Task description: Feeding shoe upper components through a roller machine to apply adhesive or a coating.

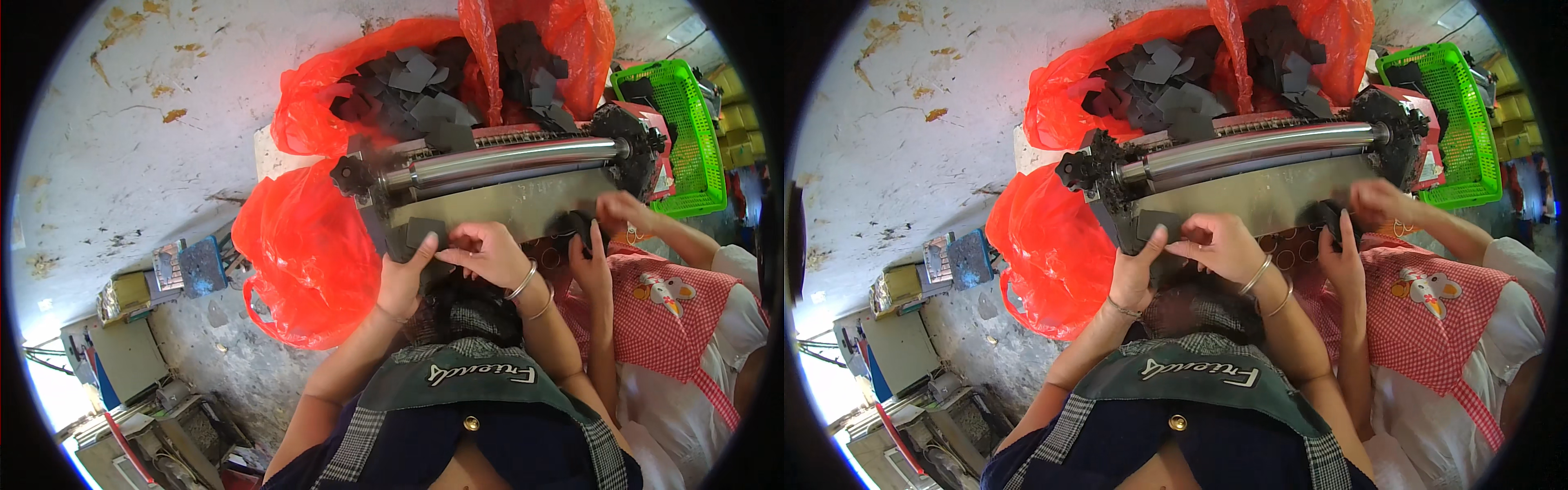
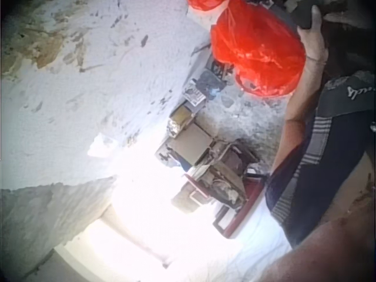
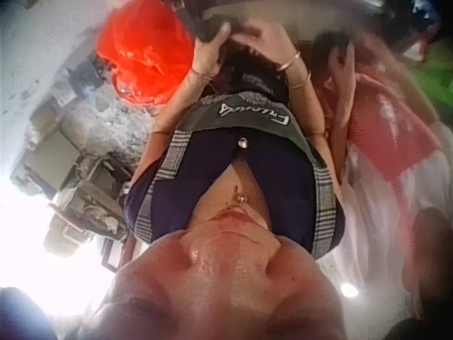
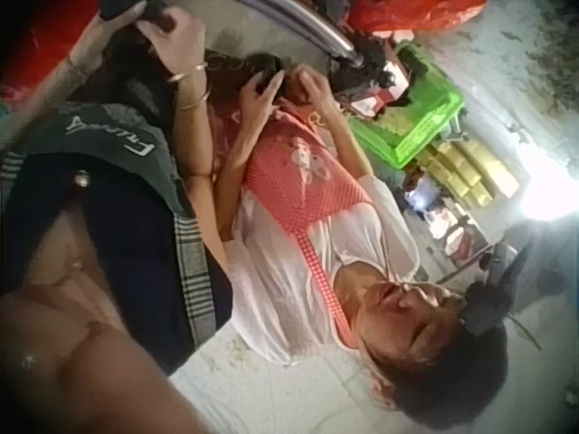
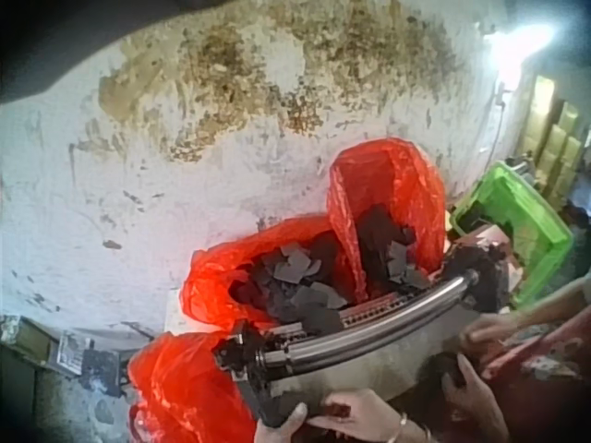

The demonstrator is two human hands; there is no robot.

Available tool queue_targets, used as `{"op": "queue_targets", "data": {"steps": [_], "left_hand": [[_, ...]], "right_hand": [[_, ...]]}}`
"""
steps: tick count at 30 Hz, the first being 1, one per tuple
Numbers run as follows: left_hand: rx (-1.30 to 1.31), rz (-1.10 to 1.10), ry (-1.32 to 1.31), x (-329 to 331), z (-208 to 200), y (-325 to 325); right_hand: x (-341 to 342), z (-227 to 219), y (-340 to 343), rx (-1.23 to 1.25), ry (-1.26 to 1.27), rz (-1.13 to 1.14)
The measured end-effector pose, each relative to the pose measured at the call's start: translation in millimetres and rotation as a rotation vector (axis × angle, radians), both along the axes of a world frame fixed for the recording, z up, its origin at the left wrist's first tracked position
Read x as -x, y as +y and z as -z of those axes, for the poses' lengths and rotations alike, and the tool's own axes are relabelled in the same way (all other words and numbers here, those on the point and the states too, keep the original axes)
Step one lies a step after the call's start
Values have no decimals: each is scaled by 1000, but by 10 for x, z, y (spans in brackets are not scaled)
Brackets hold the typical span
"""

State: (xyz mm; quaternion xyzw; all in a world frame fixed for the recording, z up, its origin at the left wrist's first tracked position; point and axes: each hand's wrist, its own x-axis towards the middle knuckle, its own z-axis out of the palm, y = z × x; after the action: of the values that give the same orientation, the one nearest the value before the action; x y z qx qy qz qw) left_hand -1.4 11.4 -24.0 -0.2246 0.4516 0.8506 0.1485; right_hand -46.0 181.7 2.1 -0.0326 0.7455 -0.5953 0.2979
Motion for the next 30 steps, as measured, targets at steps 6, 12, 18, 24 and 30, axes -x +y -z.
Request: {"op": "queue_targets", "data": {"steps": [6, 12, 18, 24, 30], "left_hand": [[-242, 77, 127, -75, -68, -91], [-207, 35, -70, -39, 2, -78], [-222, 78, 0, -104, -7, -57], [-108, 18, 57, -91, 59, -40], [-224, -29, 60, -71, -40, -4]], "right_hand": [[-114, 272, -25, 83, 337, 163], [-121, 222, -52, 218, -170, 387], [-96, 258, 30, 93, -46, 387], [118, 237, 113, 68, -43, 413], [78, 233, 210, 15, -89, 182]]}}
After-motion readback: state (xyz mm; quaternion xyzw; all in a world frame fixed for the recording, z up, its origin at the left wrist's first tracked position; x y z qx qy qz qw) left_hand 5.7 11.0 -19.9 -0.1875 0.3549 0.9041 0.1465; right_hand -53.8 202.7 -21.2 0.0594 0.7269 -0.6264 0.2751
